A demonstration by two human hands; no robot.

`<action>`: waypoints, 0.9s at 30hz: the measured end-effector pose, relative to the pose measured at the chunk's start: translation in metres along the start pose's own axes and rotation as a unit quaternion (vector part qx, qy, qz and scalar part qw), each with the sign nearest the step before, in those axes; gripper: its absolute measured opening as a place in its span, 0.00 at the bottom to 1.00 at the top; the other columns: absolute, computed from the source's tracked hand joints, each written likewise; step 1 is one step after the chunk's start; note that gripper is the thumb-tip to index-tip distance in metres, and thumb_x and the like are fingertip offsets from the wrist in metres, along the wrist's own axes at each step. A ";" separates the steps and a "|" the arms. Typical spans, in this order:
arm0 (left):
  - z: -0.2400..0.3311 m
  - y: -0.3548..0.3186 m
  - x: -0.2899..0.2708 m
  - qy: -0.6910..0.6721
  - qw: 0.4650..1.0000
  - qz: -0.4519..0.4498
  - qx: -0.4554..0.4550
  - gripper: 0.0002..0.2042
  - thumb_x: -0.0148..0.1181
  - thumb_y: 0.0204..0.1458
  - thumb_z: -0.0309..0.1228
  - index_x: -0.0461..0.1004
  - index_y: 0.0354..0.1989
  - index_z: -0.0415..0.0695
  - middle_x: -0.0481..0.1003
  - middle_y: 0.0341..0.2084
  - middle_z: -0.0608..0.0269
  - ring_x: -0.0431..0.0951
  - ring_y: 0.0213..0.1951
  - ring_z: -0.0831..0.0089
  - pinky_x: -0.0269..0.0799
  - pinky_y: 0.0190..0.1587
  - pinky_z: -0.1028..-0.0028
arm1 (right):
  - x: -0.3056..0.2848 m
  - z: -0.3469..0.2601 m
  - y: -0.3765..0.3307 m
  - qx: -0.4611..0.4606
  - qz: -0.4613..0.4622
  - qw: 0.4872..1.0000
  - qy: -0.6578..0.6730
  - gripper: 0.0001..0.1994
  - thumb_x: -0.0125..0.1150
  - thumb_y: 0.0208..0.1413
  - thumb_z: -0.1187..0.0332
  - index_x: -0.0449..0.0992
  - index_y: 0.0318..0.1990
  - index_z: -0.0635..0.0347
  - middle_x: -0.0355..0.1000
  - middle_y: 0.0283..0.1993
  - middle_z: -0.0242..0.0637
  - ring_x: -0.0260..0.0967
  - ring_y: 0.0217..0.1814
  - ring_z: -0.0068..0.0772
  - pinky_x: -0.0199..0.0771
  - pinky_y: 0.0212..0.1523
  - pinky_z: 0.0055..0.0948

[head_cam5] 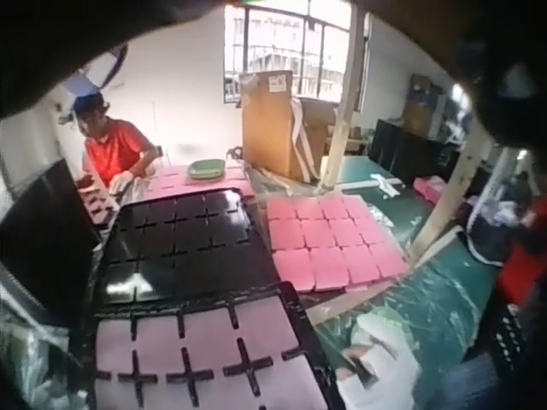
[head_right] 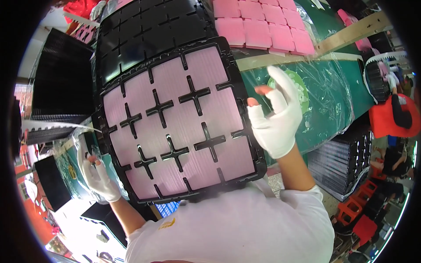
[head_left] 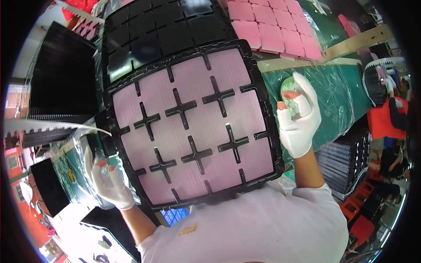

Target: The person peels stickers from a strip and adheres them onto a black plastic tray. The person then aligns and presses a foam insert into the tray, stacks the tray onto another, and unwinds more tape to apply stickers to the next tray.

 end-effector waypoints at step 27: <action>0.060 0.022 0.105 0.250 0.906 -0.299 0.165 0.43 0.66 0.47 0.46 0.57 0.64 0.26 0.59 0.63 0.37 0.62 0.62 0.43 0.56 0.66 0.55 | 0.100 -0.063 0.011 -0.250 -0.258 0.912 -0.199 0.49 0.65 0.53 0.46 0.45 0.71 0.68 0.58 0.67 0.54 0.56 0.70 0.53 0.50 0.72 0.53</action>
Point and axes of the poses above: each hand's wrist, its own y-axis towards the middle knuckle, its own x-axis out of the palm, z = x × y, the point moved 10 cm from there along y, towards the middle knuckle
